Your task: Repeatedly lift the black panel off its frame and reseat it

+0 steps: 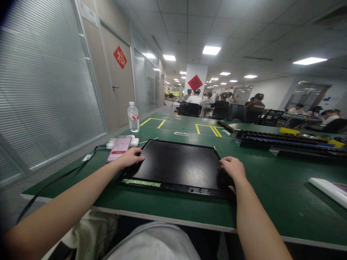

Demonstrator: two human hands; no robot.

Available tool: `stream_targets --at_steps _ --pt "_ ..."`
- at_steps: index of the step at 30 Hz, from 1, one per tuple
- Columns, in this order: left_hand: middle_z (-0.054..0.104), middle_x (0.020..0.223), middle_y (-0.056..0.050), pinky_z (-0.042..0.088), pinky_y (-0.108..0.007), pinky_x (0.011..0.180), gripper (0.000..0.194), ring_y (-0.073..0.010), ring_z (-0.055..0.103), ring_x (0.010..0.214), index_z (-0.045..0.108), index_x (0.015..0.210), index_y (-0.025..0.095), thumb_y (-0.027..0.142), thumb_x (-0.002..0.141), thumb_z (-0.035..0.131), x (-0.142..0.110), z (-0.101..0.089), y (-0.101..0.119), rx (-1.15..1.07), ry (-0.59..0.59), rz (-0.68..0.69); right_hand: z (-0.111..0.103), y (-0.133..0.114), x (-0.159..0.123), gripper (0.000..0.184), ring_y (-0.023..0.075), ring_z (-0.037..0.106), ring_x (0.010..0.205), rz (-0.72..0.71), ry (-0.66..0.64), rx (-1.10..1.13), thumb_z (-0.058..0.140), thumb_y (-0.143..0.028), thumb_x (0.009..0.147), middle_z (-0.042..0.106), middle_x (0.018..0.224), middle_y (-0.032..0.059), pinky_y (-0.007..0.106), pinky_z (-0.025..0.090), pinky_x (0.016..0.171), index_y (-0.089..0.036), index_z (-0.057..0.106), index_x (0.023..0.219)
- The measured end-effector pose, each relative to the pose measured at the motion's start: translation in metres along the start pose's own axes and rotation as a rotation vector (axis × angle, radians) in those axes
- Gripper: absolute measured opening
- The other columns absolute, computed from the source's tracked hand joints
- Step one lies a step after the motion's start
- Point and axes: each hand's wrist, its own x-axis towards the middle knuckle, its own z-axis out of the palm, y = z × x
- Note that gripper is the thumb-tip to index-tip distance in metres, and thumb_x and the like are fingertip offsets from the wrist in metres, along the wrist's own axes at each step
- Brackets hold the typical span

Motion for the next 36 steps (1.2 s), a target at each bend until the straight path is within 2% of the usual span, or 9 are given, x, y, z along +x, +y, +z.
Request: stream_targets --at_steps 5,11,14,16,18,22,27,30,36 --pt "0.070 0.111 -0.013 0.042 -0.042 0.105 0.020 -0.0372 0.059 0.118 0.067 0.066 0.021 0.027 0.051 0.079 0.000 0.000 -0.001 0.026 0.023 -0.017 -0.001 -0.002 -0.001 0.026 0.0199 0.066 0.068 -0.011 0.000 -0.005 0.058 -0.038 0.075 0.076 0.077 0.0057 0.028 0.043 0.058 -0.022 0.076 0.086" --pt "0.061 0.130 -0.018 0.033 -0.040 0.113 0.024 -0.0388 0.049 0.132 0.067 0.076 0.019 0.029 0.057 0.077 0.002 0.000 -0.006 0.104 -0.004 -0.028 -0.001 -0.004 -0.003 0.026 0.0202 0.066 0.070 0.002 -0.004 -0.001 0.057 -0.037 0.075 0.076 0.078 0.0057 0.029 0.043 0.061 -0.022 0.076 0.086" --pt "0.059 0.133 -0.017 0.035 -0.041 0.112 0.045 -0.0371 0.051 0.131 0.068 0.103 0.018 0.029 0.060 0.075 0.001 0.001 -0.006 0.190 -0.039 -0.003 -0.001 -0.007 -0.005 0.024 0.0201 0.066 0.070 0.011 0.003 -0.019 0.057 -0.035 0.076 0.075 0.076 0.0049 0.029 0.043 0.061 -0.022 0.075 0.085" --pt "0.055 0.138 -0.017 0.037 -0.043 0.111 0.065 -0.0358 0.052 0.130 0.060 0.126 0.017 0.031 0.064 0.072 -0.001 0.003 -0.006 0.264 -0.059 0.040 -0.001 -0.009 -0.007 0.023 0.0201 0.066 0.070 0.001 0.007 -0.037 0.057 -0.034 0.077 0.075 0.075 0.0046 0.029 0.042 0.060 -0.022 0.075 0.084" --pt "0.049 0.144 -0.017 0.035 -0.046 0.113 0.072 -0.0368 0.048 0.133 0.054 0.136 0.018 0.033 0.067 0.071 -0.004 0.004 -0.004 0.345 -0.071 0.121 -0.002 -0.010 -0.009 0.022 0.0203 0.066 0.070 -0.004 0.021 -0.050 0.057 -0.033 0.077 0.075 0.075 0.0048 0.029 0.042 0.060 -0.022 0.075 0.082" --pt "0.048 0.147 -0.018 0.029 -0.050 0.115 0.059 -0.0404 0.039 0.139 0.064 0.128 0.018 0.040 0.073 0.070 -0.011 0.002 0.001 0.440 -0.190 0.304 -0.003 -0.011 -0.011 0.021 0.0209 0.067 0.071 -0.008 0.035 -0.063 0.057 -0.032 0.077 0.076 0.076 0.0054 0.029 0.042 0.059 -0.022 0.076 0.081" --pt "0.054 0.141 -0.015 0.034 -0.041 0.113 0.063 -0.0338 0.048 0.133 0.065 0.130 0.020 0.049 0.074 0.073 -0.020 -0.010 0.013 0.373 -0.422 0.414 -0.004 -0.012 -0.010 0.022 0.0218 0.068 0.076 0.002 0.020 -0.064 0.058 -0.033 0.077 0.076 0.078 0.0052 0.030 0.043 0.063 -0.022 0.076 0.083" --pt "0.057 0.140 -0.011 0.036 -0.038 0.111 0.066 -0.0311 0.051 0.130 0.066 0.129 0.024 0.050 0.069 0.078 -0.023 -0.019 0.018 0.318 -0.479 0.421 -0.005 -0.013 -0.011 0.022 0.0223 0.068 0.078 0.012 0.017 -0.072 0.058 -0.032 0.077 0.076 0.077 0.0054 0.030 0.044 0.065 -0.023 0.076 0.083" --pt "0.054 0.145 -0.011 0.035 -0.039 0.113 0.082 -0.0346 0.048 0.134 0.065 0.131 0.027 0.048 0.056 0.088 -0.023 -0.029 0.017 0.291 -0.520 0.387 -0.006 -0.015 -0.012 0.022 0.0229 0.068 0.077 0.022 0.003 -0.072 0.057 -0.032 0.078 0.076 0.080 0.0055 0.031 0.044 0.064 -0.023 0.076 0.084"
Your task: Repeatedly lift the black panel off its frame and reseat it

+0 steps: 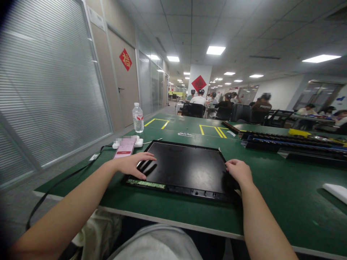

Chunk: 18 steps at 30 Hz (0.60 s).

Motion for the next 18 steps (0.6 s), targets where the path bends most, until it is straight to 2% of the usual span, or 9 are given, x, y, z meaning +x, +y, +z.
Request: stream_targets --at_steps 5,12,18 --pt "0.048 0.150 -0.011 0.033 -0.039 0.115 0.085 -0.0331 0.045 0.137 0.057 0.139 0.024 0.046 0.062 0.085 0.0010 -0.0005 -0.0027 0.073 -0.062 0.042 0.0020 0.0039 0.0028 0.020 0.0219 0.068 0.075 -0.037 0.029 -0.018 0.059 -0.031 0.077 0.076 0.078 0.0056 0.029 0.043 0.062 -0.022 0.076 0.082" --pt "0.044 0.154 -0.009 0.030 -0.039 0.117 0.092 -0.0318 0.041 0.140 0.049 0.144 0.024 0.040 0.061 0.086 -0.0006 -0.0071 -0.0061 0.126 -0.127 0.049 0.0032 0.0060 0.0032 0.022 0.0215 0.068 0.077 -0.043 0.032 -0.020 0.057 -0.031 0.078 0.076 0.077 0.0049 0.029 0.043 0.064 -0.022 0.077 0.083" --pt "0.039 0.157 -0.010 0.029 -0.041 0.118 0.094 -0.0326 0.039 0.143 0.048 0.145 0.026 0.038 0.060 0.087 -0.0010 -0.0086 -0.0069 0.128 -0.123 0.053 0.0045 0.0075 0.0042 0.024 0.0212 0.067 0.075 -0.043 0.025 -0.004 0.057 -0.033 0.077 0.076 0.079 0.0057 0.029 0.043 0.063 -0.022 0.077 0.084"
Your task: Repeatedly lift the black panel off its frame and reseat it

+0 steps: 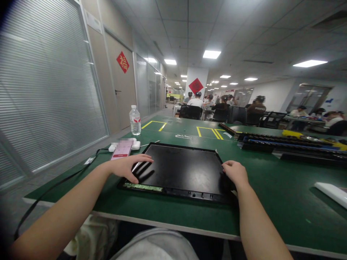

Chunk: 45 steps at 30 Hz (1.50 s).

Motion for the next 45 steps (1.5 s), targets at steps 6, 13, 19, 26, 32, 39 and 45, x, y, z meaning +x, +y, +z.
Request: stream_targets --at_steps 6,13,19,26,32,39,45 --pt "0.037 0.158 -0.011 0.031 -0.041 0.117 0.092 -0.0337 0.039 0.142 0.052 0.142 0.026 0.031 0.058 0.087 0.000 0.001 0.005 0.007 0.045 0.051 0.002 0.001 0.001 0.024 0.0209 0.067 0.074 -0.002 0.006 0.005 0.057 -0.032 0.076 0.076 0.078 0.0056 0.029 0.043 0.062 -0.022 0.077 0.084" --pt "0.041 0.155 -0.010 0.034 -0.042 0.115 0.085 -0.0338 0.043 0.140 0.055 0.138 0.027 0.029 0.058 0.085 0.000 0.002 0.004 0.008 0.071 0.106 0.000 -0.002 -0.001 0.024 0.0211 0.067 0.074 0.002 0.001 0.008 0.057 -0.033 0.076 0.076 0.077 0.0059 0.029 0.042 0.062 -0.022 0.077 0.083" --pt "0.042 0.154 -0.010 0.034 -0.042 0.115 0.083 -0.0325 0.044 0.139 0.057 0.136 0.026 0.025 0.058 0.084 0.001 0.003 0.005 0.024 0.064 0.126 0.001 -0.001 0.000 0.023 0.0214 0.067 0.077 0.004 -0.009 0.006 0.056 -0.032 0.077 0.076 0.078 0.0053 0.030 0.043 0.065 -0.022 0.076 0.082" --pt "0.043 0.154 -0.010 0.035 -0.042 0.115 0.078 -0.0320 0.044 0.139 0.059 0.133 0.026 0.026 0.059 0.084 0.001 0.002 0.005 0.017 0.075 0.135 0.001 0.000 0.000 0.024 0.0211 0.067 0.074 0.004 0.002 0.003 0.056 -0.034 0.076 0.076 0.077 0.0053 0.030 0.042 0.062 -0.022 0.076 0.082" --pt "0.046 0.151 -0.011 0.034 -0.040 0.115 0.070 -0.0308 0.045 0.138 0.059 0.133 0.024 0.040 0.068 0.080 0.001 0.001 0.003 0.020 0.083 0.041 0.000 -0.002 -0.002 0.025 0.0212 0.067 0.078 0.020 -0.014 0.003 0.056 -0.035 0.078 0.076 0.080 0.0045 0.030 0.043 0.065 -0.023 0.076 0.086" --pt "0.051 0.144 -0.017 0.037 -0.044 0.113 0.050 -0.0340 0.049 0.133 0.063 0.127 0.016 0.041 0.084 0.061 0.015 0.016 -0.008 0.144 0.267 -0.208 -0.001 -0.004 -0.003 0.024 0.0224 0.068 0.081 0.016 0.007 -0.024 0.056 -0.034 0.080 0.076 0.082 0.0049 0.030 0.043 0.065 -0.023 0.076 0.086" --pt "0.059 0.134 -0.019 0.037 -0.041 0.113 0.037 -0.0328 0.054 0.128 0.069 0.115 0.013 0.031 0.088 0.053 0.026 0.023 -0.024 0.163 0.277 -0.345 0.002 -0.002 -0.001 0.024 0.0234 0.068 0.088 -0.065 0.045 -0.096 0.057 -0.028 0.078 0.076 0.095 0.0056 0.030 0.046 0.074 -0.025 0.078 0.088"
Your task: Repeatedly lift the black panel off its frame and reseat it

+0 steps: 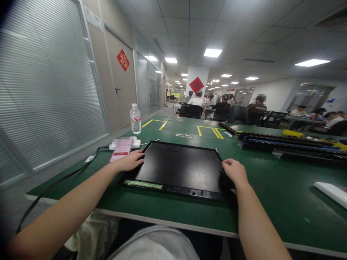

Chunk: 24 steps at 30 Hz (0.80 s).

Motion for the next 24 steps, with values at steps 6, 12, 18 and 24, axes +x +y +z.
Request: stream_targets --at_steps 6,12,18,24 --pt "0.068 0.123 -0.014 0.041 -0.040 0.109 0.037 -0.0302 0.060 0.121 0.073 0.108 0.017 0.018 0.084 0.046 0.0025 -0.0002 -0.0048 -0.031 -0.006 0.015 0.0020 0.0002 0.0011 0.024 0.0235 0.067 0.094 -0.035 -0.048 -0.006 0.058 -0.026 0.079 0.076 0.099 0.0040 0.028 0.047 0.079 -0.026 0.079 0.088" --pt "0.064 0.132 -0.016 0.040 -0.039 0.111 0.050 -0.0307 0.056 0.127 0.072 0.114 0.013 0.007 0.074 0.043 0.0010 -0.0002 -0.0017 0.048 -0.010 0.007 0.0038 0.0024 0.0044 0.021 0.0230 0.068 0.092 -0.016 -0.051 0.034 0.059 -0.025 0.078 0.077 0.095 0.0029 0.028 0.047 0.077 -0.026 0.079 0.084" --pt "0.060 0.137 -0.016 0.039 -0.039 0.112 0.052 -0.0309 0.056 0.129 0.070 0.118 0.012 0.008 0.074 0.043 -0.0003 -0.0061 -0.0014 0.032 -0.036 0.029 0.0048 0.0045 0.0064 0.022 0.0221 0.068 0.092 0.007 -0.056 0.061 0.059 -0.024 0.077 0.077 0.096 0.0027 0.027 0.047 0.076 -0.026 0.079 0.084" --pt "0.060 0.137 -0.015 0.040 -0.041 0.111 0.048 -0.0322 0.057 0.127 0.072 0.115 0.015 0.011 0.076 0.044 -0.0013 -0.0055 -0.0014 -0.032 -0.020 0.025 0.0061 0.0059 0.0078 0.023 0.0213 0.068 0.088 -0.002 -0.048 0.068 0.058 -0.021 0.076 0.077 0.094 0.0026 0.027 0.047 0.074 -0.026 0.079 0.082"
